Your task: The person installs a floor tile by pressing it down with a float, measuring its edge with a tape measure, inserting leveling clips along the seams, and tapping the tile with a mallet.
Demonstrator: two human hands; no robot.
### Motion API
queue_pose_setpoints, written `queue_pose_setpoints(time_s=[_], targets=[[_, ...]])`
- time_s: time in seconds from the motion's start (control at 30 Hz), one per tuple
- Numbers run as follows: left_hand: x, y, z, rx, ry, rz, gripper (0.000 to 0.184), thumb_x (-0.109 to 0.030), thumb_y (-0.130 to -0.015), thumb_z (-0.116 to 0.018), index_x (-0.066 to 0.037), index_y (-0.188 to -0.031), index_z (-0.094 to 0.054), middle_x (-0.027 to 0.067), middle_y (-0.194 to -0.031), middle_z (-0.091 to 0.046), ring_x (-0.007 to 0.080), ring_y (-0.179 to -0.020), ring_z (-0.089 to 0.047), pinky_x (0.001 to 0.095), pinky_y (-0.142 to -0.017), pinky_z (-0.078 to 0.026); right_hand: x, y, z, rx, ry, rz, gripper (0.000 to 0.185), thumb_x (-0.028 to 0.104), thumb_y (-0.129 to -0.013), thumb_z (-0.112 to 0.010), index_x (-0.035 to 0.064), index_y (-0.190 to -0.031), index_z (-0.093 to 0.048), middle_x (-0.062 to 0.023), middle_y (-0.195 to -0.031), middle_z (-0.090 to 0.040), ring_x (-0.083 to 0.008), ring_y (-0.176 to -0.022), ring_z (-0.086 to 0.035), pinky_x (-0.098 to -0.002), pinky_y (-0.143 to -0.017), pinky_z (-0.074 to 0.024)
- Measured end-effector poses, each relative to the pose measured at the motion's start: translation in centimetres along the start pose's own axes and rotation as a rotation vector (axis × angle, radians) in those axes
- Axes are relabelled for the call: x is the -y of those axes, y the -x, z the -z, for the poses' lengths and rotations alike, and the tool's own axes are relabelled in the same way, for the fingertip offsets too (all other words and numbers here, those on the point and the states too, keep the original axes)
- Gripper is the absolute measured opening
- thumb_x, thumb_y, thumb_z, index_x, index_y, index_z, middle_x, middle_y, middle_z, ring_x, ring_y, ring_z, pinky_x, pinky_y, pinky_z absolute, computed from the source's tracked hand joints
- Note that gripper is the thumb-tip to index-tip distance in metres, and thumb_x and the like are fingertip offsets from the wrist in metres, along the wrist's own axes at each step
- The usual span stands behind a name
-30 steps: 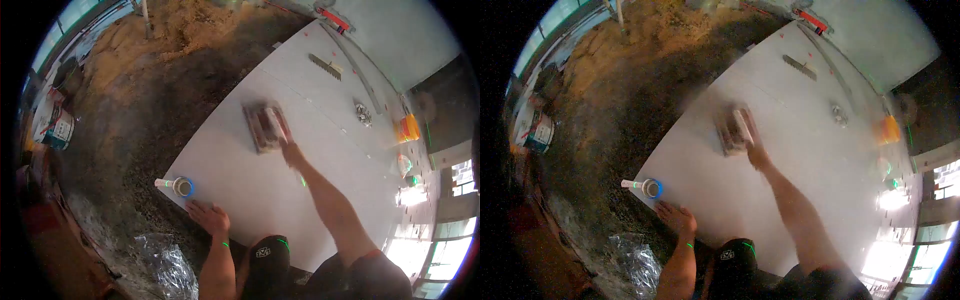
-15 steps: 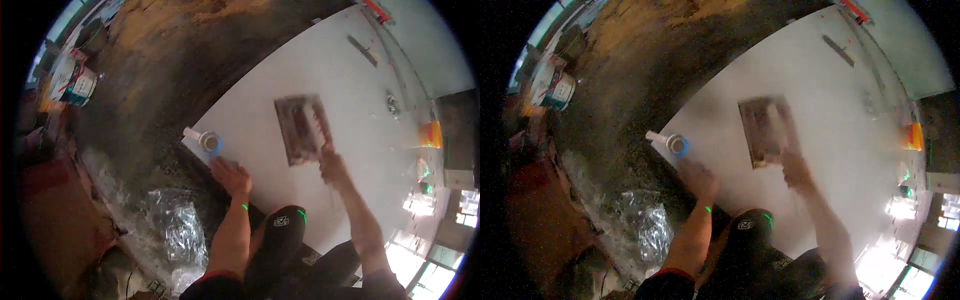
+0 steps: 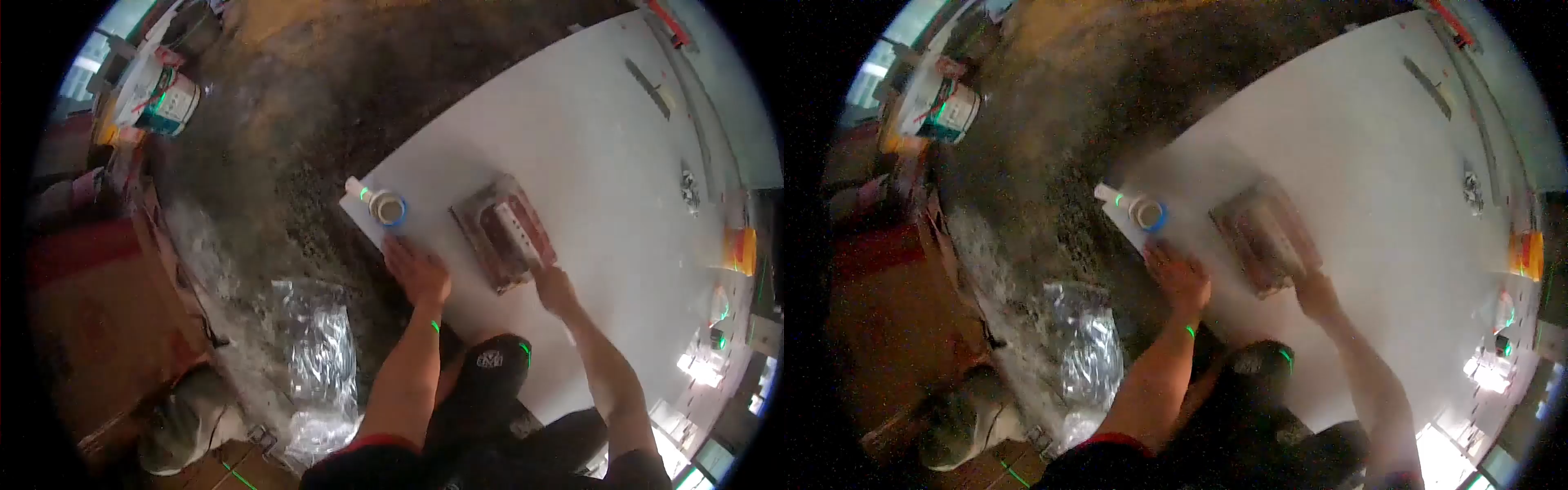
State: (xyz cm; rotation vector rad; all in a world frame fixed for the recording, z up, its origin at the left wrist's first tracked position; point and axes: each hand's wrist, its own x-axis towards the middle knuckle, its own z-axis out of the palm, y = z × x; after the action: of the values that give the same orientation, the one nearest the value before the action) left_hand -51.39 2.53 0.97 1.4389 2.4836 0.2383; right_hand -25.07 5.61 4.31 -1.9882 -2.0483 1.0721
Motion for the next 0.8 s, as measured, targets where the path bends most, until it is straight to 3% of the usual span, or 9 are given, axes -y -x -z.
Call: queue_pose_setpoints(time_s=[0.1, 0.17, 0.23, 0.37, 0.47, 0.5, 0.63, 0.7, 0.8], targets=[[0.2, 0.0, -1.7, -0.125, -0.065, -0.048, 0.075, -0.032, -0.085, -0.051, 0.008, -0.142, -0.022, 0.0261, -0.151, -0.013, 0.0381, -0.141, -0.011, 0.0467, -0.115, -0.011, 5.0, 2.3, 4.4, -0.135, 0.095, 0.210, 0.029, 0.026, -0.095, -0.045, 0.0026, -0.097, -0.062, -0.0105, -0.071, -0.063, -0.0267, -0.065, -0.062, -0.0410, -0.061, -0.0504], [0.8, 1.2, -1.5, -0.079, 0.029, -0.023, 0.073, -0.032, -0.086, -0.051, 0.009, -0.141, -0.024, 0.0267, -0.150, -0.015, 0.0386, -0.141, -0.011, 0.0457, -0.115, -0.010, 10.2, 3.7, 7.5, 0.146, -0.499, -0.493, 0.037, 0.033, -0.096, -0.046, 0.0025, -0.080, -0.057, -0.0026, -0.059, -0.053, -0.0114, -0.058, -0.055, -0.0306, -0.052, -0.0463], [0.0, 1.0, -0.4, -0.077, -0.008, -0.018, 0.073, -0.033, -0.087, -0.050, 0.010, -0.140, -0.024, 0.0268, -0.150, -0.016, 0.0387, -0.141, -0.011, 0.0459, -0.115, -0.009, 14.8, 4.9, 11.2, 0.004, -0.335, -0.115, 0.048, 0.046, -0.096, -0.043, 0.0035, -0.075, -0.050, -0.0001, -0.059, -0.047, -0.0076, -0.054, -0.046, -0.0249, -0.048, -0.0392], [0.8, 1.3, -0.9, -0.116, -0.037, -0.067, 0.072, -0.034, -0.088, -0.049, 0.012, -0.139, -0.025, 0.0280, -0.148, -0.017, 0.0390, -0.140, -0.011, 0.0470, -0.115, -0.008, 17.1, 6.8, 12.3, -0.298, -0.489, 0.191, 0.054, 0.051, -0.097, -0.033, 0.0052, -0.074, -0.048, 0.0003, -0.059, -0.044, -0.0079, -0.052, -0.039, -0.0254, -0.047, -0.0334], [1.1, 1.2, -1.1, -0.077, 0.011, -0.037, 0.071, -0.033, -0.088, -0.045, 0.010, -0.141, -0.023, 0.0268, -0.150, -0.015, 0.0391, -0.141, -0.010, 0.0470, -0.115, -0.007, -0.9, 7.9, 2.0, -0.410, -0.089, 0.264, 0.049, 0.043, -0.098, -0.034, 0.0010, -0.082, -0.054, -0.0122, -0.066, -0.056, -0.0262, -0.058, -0.051, -0.0366, -0.054, -0.0403], [1.4, 1.6, -1.6, -0.070, 0.008, -0.036, 0.071, -0.033, -0.088, -0.045, 0.010, -0.141, -0.023, 0.0268, -0.150, -0.015, 0.0391, -0.141, -0.010, 0.0470, -0.115, -0.007, -7.6, 9.6, -1.6, -0.351, 0.068, 0.185, 0.048, 0.040, -0.099, -0.034, -0.0004, -0.085, -0.057, -0.0164, -0.068, -0.061, -0.0323, -0.061, -0.055, -0.0404, -0.057, -0.0426], [2.3, 3.0, -2.3, -0.101, -0.023, -0.053, 0.072, -0.029, -0.086, -0.048, 0.013, -0.139, -0.023, 0.0295, -0.148, -0.017, 0.0404, -0.140, -0.011, 0.0484, -0.115, -0.009, -10.9, 15.9, 2.9, 0.034, 0.119, -0.207, 0.044, 0.036, -0.096, -0.037, -0.0004, -0.092, -0.062, -0.0270, -0.083, -0.063, -0.0429, -0.079, -0.059, -0.0440, -0.073, -0.0476], [0.8, 0.5, -2.5, -0.137, 0.012, -0.062, 0.072, -0.028, -0.086, -0.048, 0.013, -0.139, -0.022, 0.0296, -0.148, -0.017, 0.0409, -0.140, -0.012, 0.0487, -0.115, -0.009, -11.7, 15.9, 2.8, -0.116, -0.032, -0.274, 0.040, 0.034, -0.094, -0.040, 0.0001, -0.080, -0.058, -0.0187, -0.068, -0.060, -0.0340, -0.065, -0.058, -0.0406, -0.060, -0.0498], [1.7, 1.2, -3.2, -0.120, -0.017, -0.051, 0.072, -0.028, -0.085, -0.048, 0.014, -0.138, -0.023, 0.0301, -0.147, -0.018, 0.0419, -0.139, -0.013, 0.0490, -0.114, -0.011, -8.6, 15.1, 5.4, -0.066, -0.527, -0.788, 0.024, 0.018, -0.089, -0.044, 0.0044, -0.071, -0.049, -0.0036, -0.057, -0.046, -0.0158, -0.042, -0.046, -0.0311, -0.033, -0.0367]])
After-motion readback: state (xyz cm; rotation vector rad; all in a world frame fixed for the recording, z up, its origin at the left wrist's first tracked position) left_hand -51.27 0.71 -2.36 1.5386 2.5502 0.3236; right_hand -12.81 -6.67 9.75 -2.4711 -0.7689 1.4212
